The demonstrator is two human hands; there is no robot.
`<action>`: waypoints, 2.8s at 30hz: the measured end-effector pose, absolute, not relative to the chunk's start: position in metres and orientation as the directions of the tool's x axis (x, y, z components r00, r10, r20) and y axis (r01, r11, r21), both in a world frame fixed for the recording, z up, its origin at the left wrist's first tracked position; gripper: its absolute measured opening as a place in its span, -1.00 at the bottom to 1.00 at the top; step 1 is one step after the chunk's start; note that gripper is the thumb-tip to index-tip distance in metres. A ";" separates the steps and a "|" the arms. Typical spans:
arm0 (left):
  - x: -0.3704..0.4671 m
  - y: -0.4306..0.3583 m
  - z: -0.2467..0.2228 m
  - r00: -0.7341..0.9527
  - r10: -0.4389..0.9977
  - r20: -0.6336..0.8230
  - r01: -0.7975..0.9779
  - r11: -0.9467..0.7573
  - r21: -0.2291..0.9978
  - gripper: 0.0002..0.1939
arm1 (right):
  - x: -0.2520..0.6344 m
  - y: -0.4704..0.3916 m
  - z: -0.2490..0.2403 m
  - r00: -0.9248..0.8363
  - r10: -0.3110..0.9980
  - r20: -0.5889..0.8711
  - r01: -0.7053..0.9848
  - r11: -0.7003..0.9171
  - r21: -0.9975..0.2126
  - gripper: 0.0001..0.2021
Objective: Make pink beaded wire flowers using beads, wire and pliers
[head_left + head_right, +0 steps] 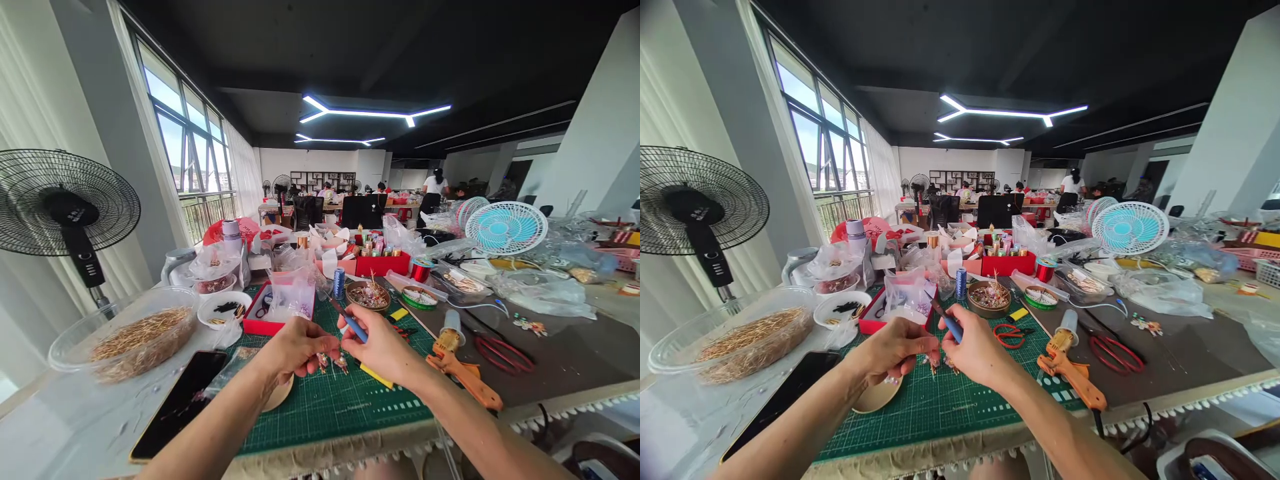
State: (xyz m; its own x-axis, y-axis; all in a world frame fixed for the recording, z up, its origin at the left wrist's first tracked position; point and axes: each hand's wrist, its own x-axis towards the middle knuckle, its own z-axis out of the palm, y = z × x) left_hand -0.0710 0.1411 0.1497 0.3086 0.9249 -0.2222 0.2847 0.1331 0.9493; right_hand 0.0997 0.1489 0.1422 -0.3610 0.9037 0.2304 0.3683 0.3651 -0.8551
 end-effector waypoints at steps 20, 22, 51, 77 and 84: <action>-0.048 0.131 0.151 0.257 0.959 0.120 0.493 -0.237 0.837 -0.84 | 0.116 0.145 0.125 -0.351 0.934 0.070 0.032 0.086 -0.996 -0.78; -0.048 0.131 0.149 0.280 0.939 0.201 0.498 -0.321 0.806 -0.84 | 0.116 0.146 0.124 -0.336 0.940 0.064 0.022 0.076 -0.997 -0.76; -0.051 0.143 0.110 0.616 0.750 -0.241 -0.252 0.478 0.842 -0.53 | 0.114 0.141 0.149 -0.364 0.913 0.186 0.354 0.320 -0.879 -0.79; -0.039 0.118 0.074 0.489 0.824 -0.287 -0.242 0.444 0.863 -0.58 | 0.122 0.129 0.136 -0.256 0.954 0.156 0.303 0.232 -0.924 -0.66; -0.049 0.109 0.053 0.244 0.946 -0.215 0.171 0.177 0.969 -0.72 | 0.122 0.120 0.098 -0.153 0.981 0.120 0.322 0.164 -0.932 -0.68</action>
